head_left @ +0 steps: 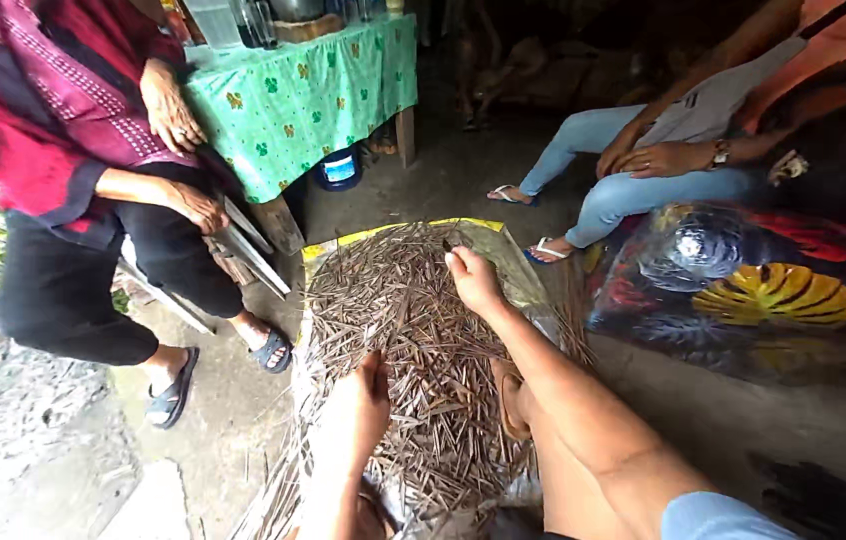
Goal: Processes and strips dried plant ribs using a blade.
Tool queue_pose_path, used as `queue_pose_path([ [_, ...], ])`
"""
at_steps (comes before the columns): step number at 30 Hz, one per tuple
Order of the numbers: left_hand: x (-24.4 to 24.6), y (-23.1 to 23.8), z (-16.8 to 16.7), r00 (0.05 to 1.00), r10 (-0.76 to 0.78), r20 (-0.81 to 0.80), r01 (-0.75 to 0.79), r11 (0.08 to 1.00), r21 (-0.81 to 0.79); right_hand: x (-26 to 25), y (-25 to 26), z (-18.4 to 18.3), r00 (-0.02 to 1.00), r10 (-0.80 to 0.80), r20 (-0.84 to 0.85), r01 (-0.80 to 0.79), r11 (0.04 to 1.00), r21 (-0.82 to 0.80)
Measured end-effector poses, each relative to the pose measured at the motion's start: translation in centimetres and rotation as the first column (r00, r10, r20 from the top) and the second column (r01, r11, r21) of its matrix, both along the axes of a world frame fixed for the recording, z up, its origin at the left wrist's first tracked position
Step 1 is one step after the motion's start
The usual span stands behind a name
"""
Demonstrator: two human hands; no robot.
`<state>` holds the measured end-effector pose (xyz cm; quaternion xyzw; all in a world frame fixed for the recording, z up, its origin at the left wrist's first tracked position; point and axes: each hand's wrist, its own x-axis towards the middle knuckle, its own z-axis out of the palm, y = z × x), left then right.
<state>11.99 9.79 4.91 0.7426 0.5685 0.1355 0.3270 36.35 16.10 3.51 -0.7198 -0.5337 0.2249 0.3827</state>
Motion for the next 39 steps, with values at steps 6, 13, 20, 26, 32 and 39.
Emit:
queue_pose_path([
  [6,0.4,0.3,0.1,0.987,0.08,-0.141,-0.075,0.996,0.042,-4.5,-2.3,-0.4,0.912,0.391,-0.126,-0.406,0.904,-0.137],
  [13,1.5,0.1,0.5,0.971,0.115,-0.211,-0.097,0.991,0.093,-6.1,-2.9,-1.7,0.9,0.416,-0.132,-0.427,0.901,-0.073],
  [20,1.3,-0.7,0.4,0.986,0.047,-0.16,-0.018,0.984,0.18,-2.2,-0.1,-2.0,0.903,0.123,-0.412,-0.141,0.99,-0.012],
  [26,-0.3,-1.2,-0.4,0.992,-0.055,-0.112,0.083,0.96,0.267,0.7,0.1,-0.5,0.826,0.013,-0.564,-0.002,1.0,0.019],
  [32,-2.0,-1.7,-1.0,0.994,-0.084,-0.063,0.099,0.949,0.298,3.1,1.8,-0.7,0.757,-0.039,-0.652,0.097,0.994,0.053],
  [39,-3.4,-1.6,-1.5,0.994,-0.088,-0.06,0.101,0.951,0.292,5.3,3.6,0.3,0.671,-0.072,-0.738,0.198,0.976,0.085],
])
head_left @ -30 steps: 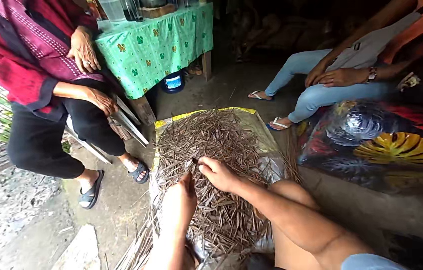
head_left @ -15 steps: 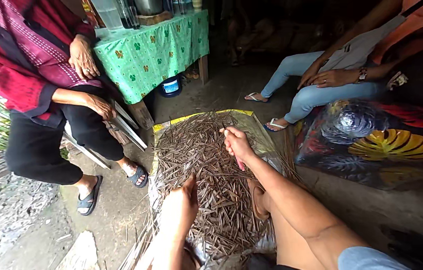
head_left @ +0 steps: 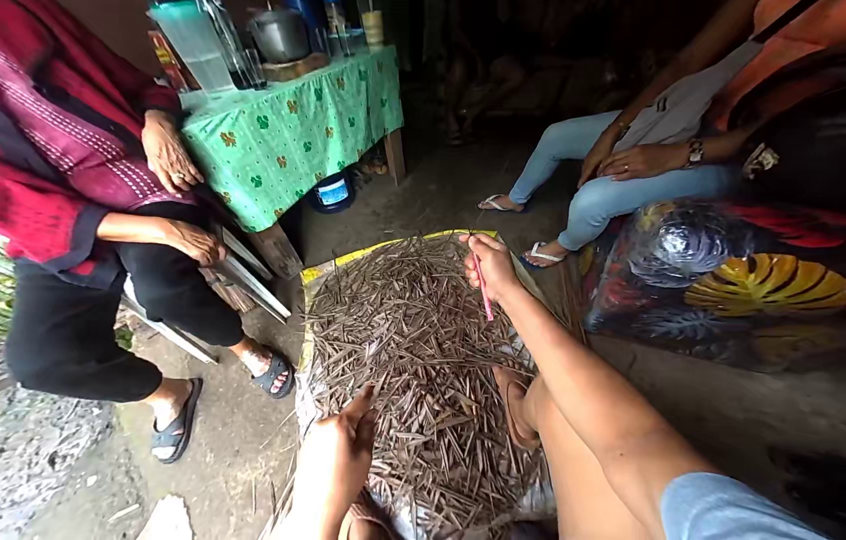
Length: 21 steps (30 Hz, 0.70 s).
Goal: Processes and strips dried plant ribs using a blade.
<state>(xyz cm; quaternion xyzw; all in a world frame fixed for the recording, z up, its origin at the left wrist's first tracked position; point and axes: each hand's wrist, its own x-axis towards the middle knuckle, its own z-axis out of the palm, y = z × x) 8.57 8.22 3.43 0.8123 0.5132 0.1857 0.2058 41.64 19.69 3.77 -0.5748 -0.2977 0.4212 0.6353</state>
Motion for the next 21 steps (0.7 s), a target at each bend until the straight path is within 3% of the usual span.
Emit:
queue_pose_path([
  [6,-1.7,0.7,0.4,0.999,0.017,-0.029,-0.021,0.992,-0.127,4.3,0.5,0.8,0.977,-0.209,-0.036,0.21,0.977,0.028],
  [10,-3.8,1.2,0.3,0.99,0.127,-0.07,-0.139,0.968,-0.21,6.3,0.3,0.6,0.945,-0.323,-0.047,0.324,0.946,0.021],
  [12,-4.2,1.6,0.4,0.977,0.195,-0.086,-0.21,0.948,-0.238,6.0,0.2,0.6,0.951,-0.307,-0.025,0.306,0.951,-0.041],
  [14,-3.9,2.0,0.5,0.967,0.227,-0.112,-0.25,0.926,-0.284,4.2,-0.7,0.6,0.98,-0.188,0.062,0.194,0.974,-0.116],
  [16,-2.9,2.4,0.5,0.967,0.221,-0.123,-0.25,0.91,-0.33,0.4,-2.3,0.3,0.978,0.081,0.191,-0.043,0.98,-0.193],
  [19,-1.1,2.8,0.5,0.979,0.179,-0.097,-0.202,0.906,-0.373,-6.6,-5.3,0.0,0.822,0.505,0.262,-0.413,0.847,-0.335],
  [21,0.0,3.2,0.6,0.989,0.139,-0.054,-0.149,0.91,-0.386,-10.3,-6.7,0.0,0.687,0.669,0.284,-0.561,0.736,-0.379],
])
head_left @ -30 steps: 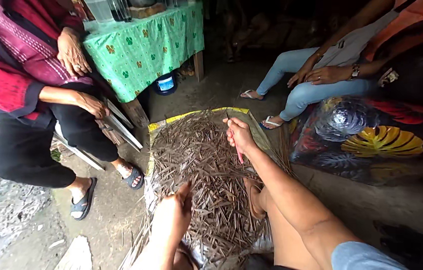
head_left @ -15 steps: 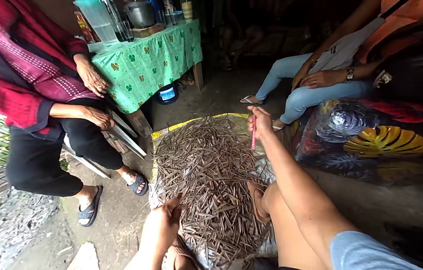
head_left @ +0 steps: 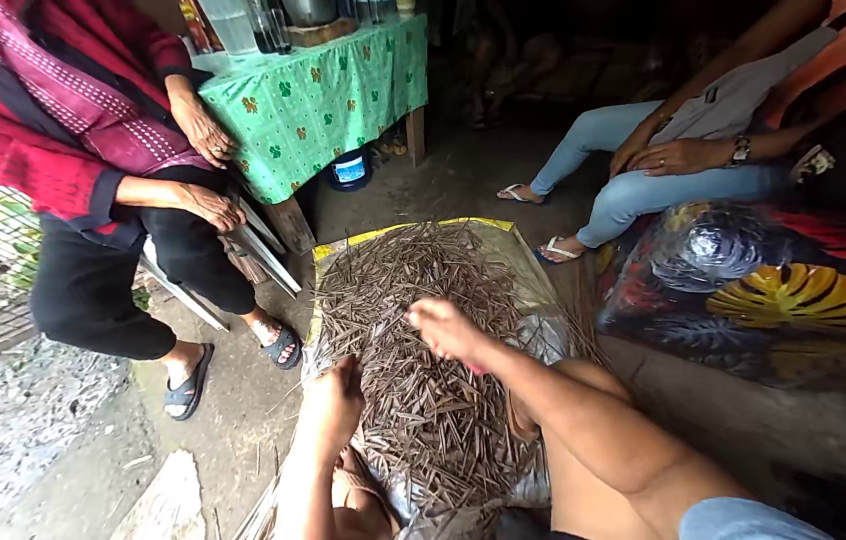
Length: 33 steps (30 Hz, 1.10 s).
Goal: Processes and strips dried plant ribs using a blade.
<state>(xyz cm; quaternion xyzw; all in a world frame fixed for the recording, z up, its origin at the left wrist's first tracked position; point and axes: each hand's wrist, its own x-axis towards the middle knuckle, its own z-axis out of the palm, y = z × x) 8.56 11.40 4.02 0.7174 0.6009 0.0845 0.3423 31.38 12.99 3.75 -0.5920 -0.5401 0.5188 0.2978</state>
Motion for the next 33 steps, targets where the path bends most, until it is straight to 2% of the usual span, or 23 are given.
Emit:
queue_pose_path([
  [3,1.2,0.2,0.3,0.996,-0.053,0.069,0.056,0.998,-0.038,-2.4,-0.8,-1.5,0.994,0.104,0.017,-0.105,0.99,0.093],
  [6,2.0,0.3,0.2,0.99,-0.094,0.104,0.099,0.994,-0.052,-2.7,-0.7,-2.7,0.995,0.084,0.061,-0.096,0.969,0.226],
  [9,2.3,0.3,0.2,0.985,-0.101,0.136,0.111,0.992,-0.067,-2.1,-0.4,-2.7,0.997,0.004,0.081,-0.025,0.963,0.267],
  [15,2.4,-0.3,0.6,0.966,-0.171,0.192,0.187,0.98,-0.072,0.6,1.2,-2.5,0.966,-0.233,-0.112,0.247,0.959,0.136],
  [21,1.5,-0.7,0.4,0.952,-0.228,0.205,0.244,0.968,-0.057,3.5,2.0,-1.4,0.854,-0.429,-0.295,0.462,0.886,0.047],
  [23,1.1,-0.9,0.5,0.947,-0.233,0.223,0.252,0.966,-0.058,4.5,2.3,-1.5,0.815,-0.462,-0.35,0.501,0.865,0.024],
  [33,-1.0,-1.9,0.2,0.913,-0.231,0.336,0.267,0.961,-0.066,7.9,2.4,0.1,0.747,-0.525,-0.408,0.599,0.798,0.069],
])
